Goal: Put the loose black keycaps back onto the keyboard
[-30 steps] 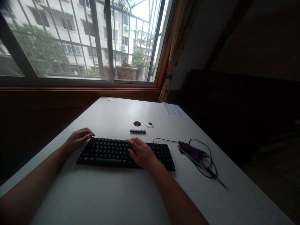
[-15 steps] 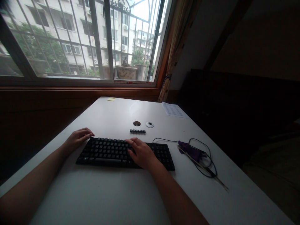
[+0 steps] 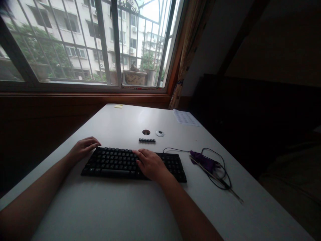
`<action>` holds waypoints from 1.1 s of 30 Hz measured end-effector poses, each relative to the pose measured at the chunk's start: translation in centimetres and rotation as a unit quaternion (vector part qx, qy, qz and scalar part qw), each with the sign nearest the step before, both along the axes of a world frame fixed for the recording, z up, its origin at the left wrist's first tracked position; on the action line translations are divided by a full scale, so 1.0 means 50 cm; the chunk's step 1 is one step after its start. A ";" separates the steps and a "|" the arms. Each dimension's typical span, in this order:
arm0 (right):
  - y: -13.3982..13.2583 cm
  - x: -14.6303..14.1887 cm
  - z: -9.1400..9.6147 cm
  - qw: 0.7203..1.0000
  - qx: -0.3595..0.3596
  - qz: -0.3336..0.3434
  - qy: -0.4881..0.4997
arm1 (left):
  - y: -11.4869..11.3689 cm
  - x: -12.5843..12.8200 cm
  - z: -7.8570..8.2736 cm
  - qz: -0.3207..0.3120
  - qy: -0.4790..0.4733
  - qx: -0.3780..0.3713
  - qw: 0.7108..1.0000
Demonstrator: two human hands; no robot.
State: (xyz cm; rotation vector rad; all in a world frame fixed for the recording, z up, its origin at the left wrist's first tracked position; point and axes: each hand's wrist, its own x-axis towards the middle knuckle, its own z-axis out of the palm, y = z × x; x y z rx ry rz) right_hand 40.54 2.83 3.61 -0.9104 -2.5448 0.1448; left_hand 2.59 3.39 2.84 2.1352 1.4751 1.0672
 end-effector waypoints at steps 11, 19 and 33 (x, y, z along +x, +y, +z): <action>0.000 0.001 0.000 1.000 -0.008 0.013 0.014 | -0.001 -0.001 -0.001 -0.002 -0.001 -0.001 1.000; 0.008 0.002 -0.014 0.999 0.006 0.004 0.036 | 0.006 -0.001 -0.008 -0.032 0.013 -0.014 0.999; 0.047 0.006 -0.050 0.987 -0.005 -0.064 0.145 | 0.010 -0.004 -0.023 -0.034 0.001 -0.024 0.999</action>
